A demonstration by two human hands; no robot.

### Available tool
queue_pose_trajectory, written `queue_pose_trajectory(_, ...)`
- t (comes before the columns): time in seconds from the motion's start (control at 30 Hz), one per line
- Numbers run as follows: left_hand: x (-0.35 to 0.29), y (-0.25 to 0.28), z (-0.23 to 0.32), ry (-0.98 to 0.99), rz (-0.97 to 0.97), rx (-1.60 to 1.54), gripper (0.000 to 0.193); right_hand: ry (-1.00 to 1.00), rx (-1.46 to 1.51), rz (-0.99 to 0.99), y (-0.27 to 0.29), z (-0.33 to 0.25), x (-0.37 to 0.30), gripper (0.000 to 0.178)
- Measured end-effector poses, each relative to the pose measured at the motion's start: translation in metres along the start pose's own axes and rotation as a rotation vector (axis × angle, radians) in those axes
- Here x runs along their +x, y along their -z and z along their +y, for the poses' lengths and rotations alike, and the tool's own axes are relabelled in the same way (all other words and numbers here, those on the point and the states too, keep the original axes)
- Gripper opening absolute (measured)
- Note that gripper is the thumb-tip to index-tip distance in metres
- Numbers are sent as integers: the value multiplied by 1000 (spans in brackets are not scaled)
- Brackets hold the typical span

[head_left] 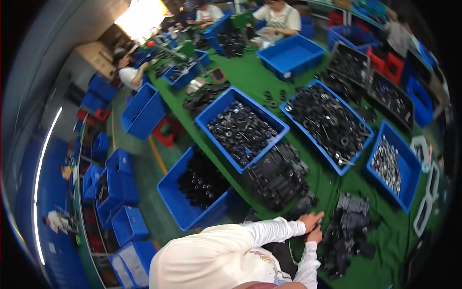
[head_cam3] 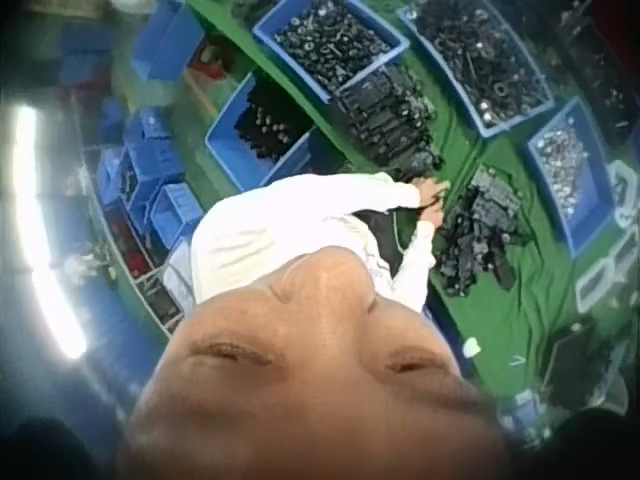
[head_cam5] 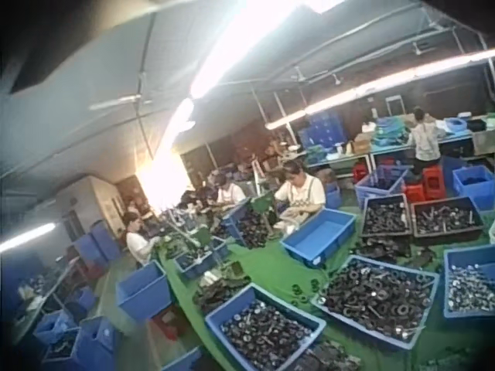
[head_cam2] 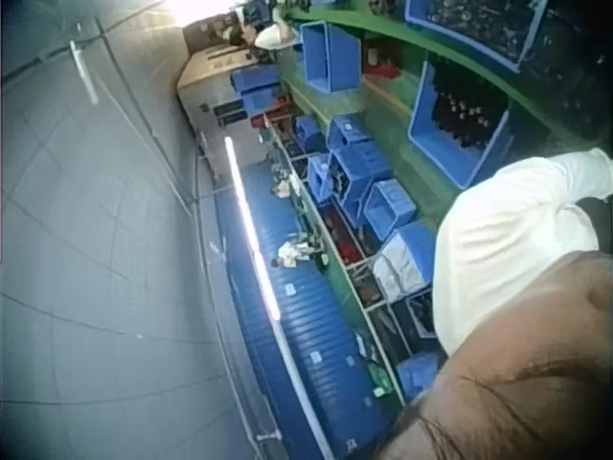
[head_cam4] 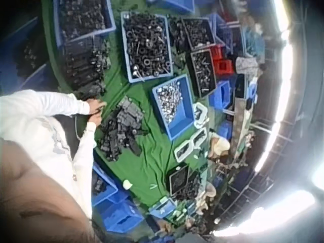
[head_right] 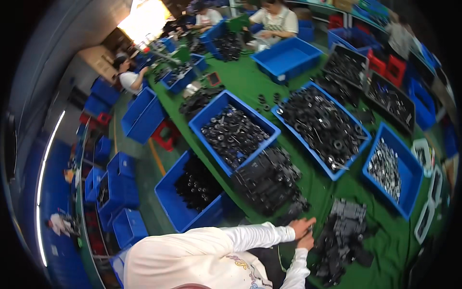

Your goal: The person assembles toy car frames by attaching wheels onto chassis bases and trimming components with pliers.

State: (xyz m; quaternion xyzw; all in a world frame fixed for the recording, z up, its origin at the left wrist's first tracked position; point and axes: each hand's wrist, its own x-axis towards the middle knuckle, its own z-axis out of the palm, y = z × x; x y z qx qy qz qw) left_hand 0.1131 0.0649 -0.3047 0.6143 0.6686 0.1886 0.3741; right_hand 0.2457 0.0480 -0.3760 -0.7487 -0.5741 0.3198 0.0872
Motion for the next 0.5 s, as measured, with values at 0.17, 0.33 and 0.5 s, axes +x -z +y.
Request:
queue_pose_trajectory(0.17, 1, 6, 4, 64, -36, -48, 64, 96, 6, 24, 10, -20, 4, 59)
queue_pose_trajectory(0.33, 11, 10, 2, 32, -143, 15, 73, 82, -36, 31, -12, 9, 24, 66)
queue_pose_trajectory(0.5, 21, 6, 5, 79, -311, 33, 85, -147, -21, -181, -7, 21, 35, 59)
